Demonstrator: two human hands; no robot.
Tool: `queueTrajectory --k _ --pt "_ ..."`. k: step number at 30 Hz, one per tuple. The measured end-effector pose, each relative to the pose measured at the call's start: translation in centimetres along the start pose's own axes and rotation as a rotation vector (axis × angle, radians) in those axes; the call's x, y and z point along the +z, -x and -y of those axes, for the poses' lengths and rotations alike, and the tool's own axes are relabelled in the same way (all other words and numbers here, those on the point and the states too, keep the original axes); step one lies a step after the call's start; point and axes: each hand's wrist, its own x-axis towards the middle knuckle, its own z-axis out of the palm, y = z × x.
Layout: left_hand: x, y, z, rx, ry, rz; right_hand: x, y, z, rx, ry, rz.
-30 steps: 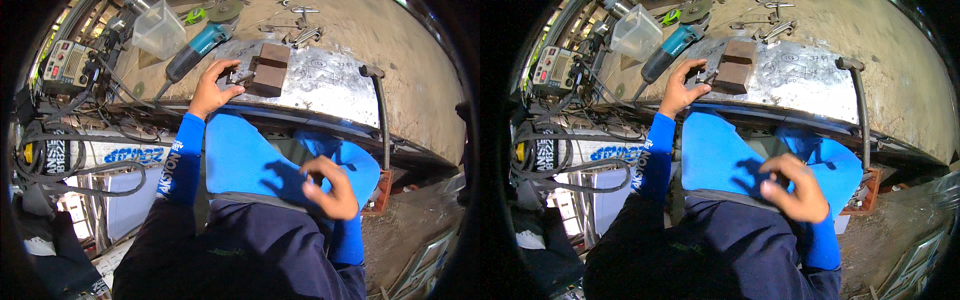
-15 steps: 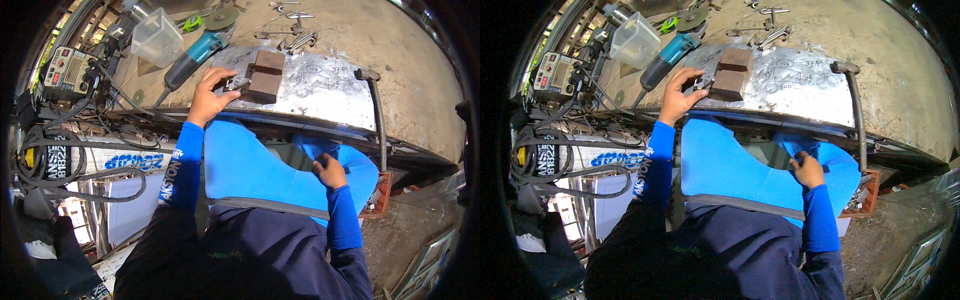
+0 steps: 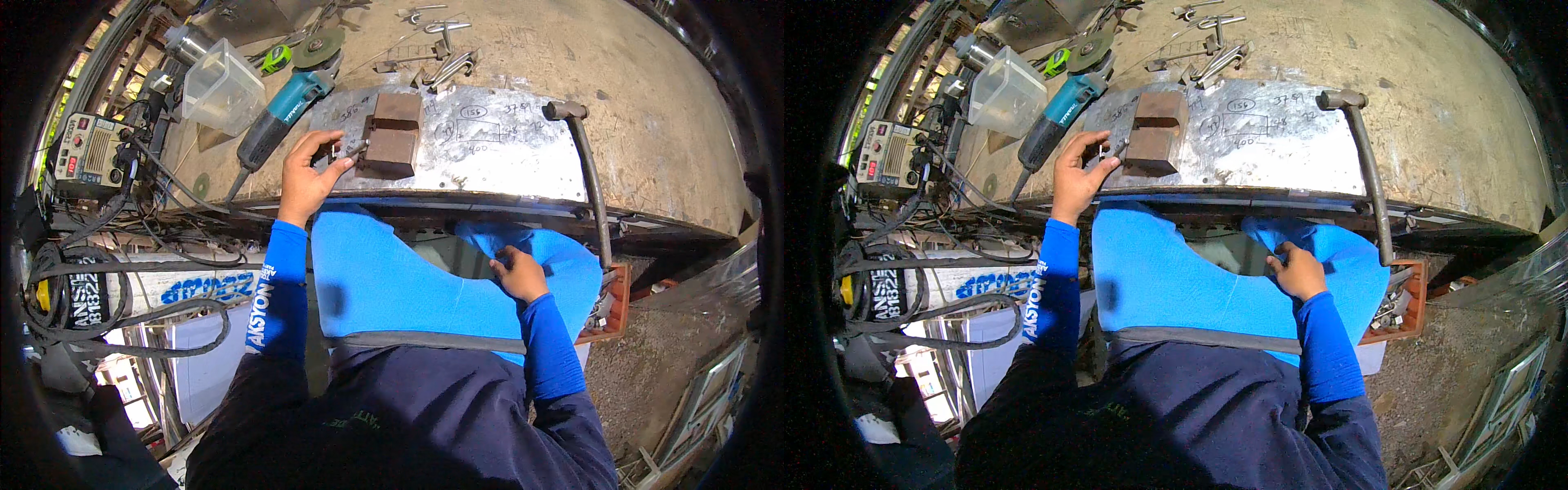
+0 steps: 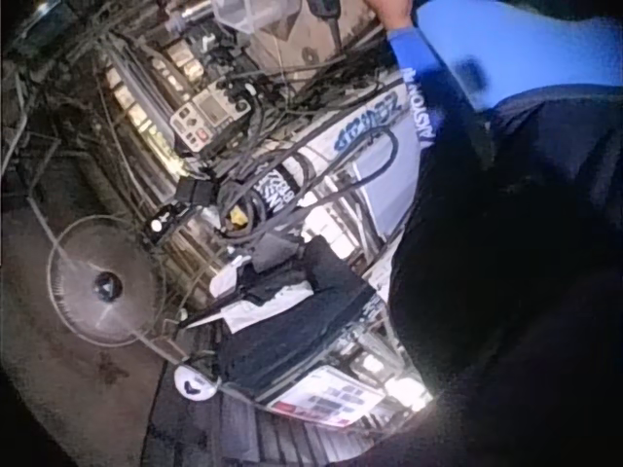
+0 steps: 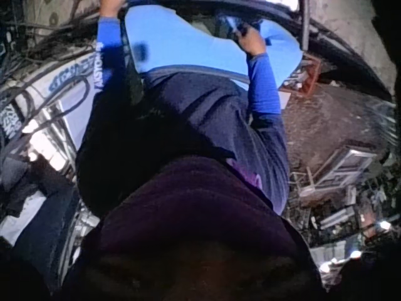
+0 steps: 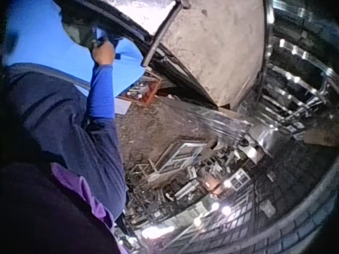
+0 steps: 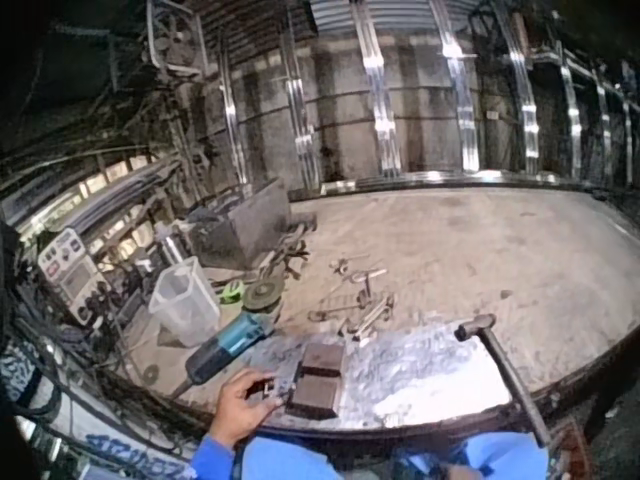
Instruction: The person welds small metal pieces using a handheld welding torch, then smooths the welds with an angle grinder. They also hammer the pieces on a metal block to shape them and repeat the welding and grinding cycle.
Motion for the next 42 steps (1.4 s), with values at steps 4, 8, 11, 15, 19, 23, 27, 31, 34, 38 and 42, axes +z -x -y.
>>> queueTrajectory --k 4,8,11,15,19,23,27,31,34,38,42 --pt "0.8 -0.1 -0.3 -0.001 -0.033 -0.106 0.1 0.2 -0.1 -0.018 -0.013 -0.025" --pt "0.6 0.1 0.5 -0.051 0.052 -0.073 -0.2 0.2 0.3 -0.011 -0.007 -0.012" --pt "0.8 0.1 1.3 -0.031 0.09 -0.082 -0.1 0.2 0.2 -0.016 0.008 -0.029" --pt "0.8 -0.2 -0.1 0.005 -0.058 -0.119 0.0 0.1 0.0 -0.02 -0.016 -0.027" --pt "0.5 -0.1 0.0 -0.006 -0.103 -0.116 -0.1 0.1 0.1 -0.01 -0.031 -0.013" --pt "0.4 0.0 0.3 -0.02 -0.057 -0.11 -0.1 0.1 0.2 -0.009 -0.013 -0.017" --pt "0.8 -0.1 0.3 -0.027 -0.051 -0.124 0.2 -0.1 -0.4 -0.009 -0.02 -0.02" --pt "1.1 -0.1 0.0 -0.009 -0.035 -0.151 0.0 0.2 0.1 -0.015 -0.025 -0.032" --pt "1.1 0.0 0.4 -0.011 -0.024 -0.146 -0.1 0.1 -0.3 -0.019 -0.037 -0.023" --pt "1.2 0.0 0.7 -0.01 -0.025 -0.141 -0.3 0.3 0.2 0.008 -0.018 -0.012" --pt "1.0 -0.1 0.5 0.004 -0.049 -0.136 -0.3 0.3 0.4 0.009 -0.023 -0.007"
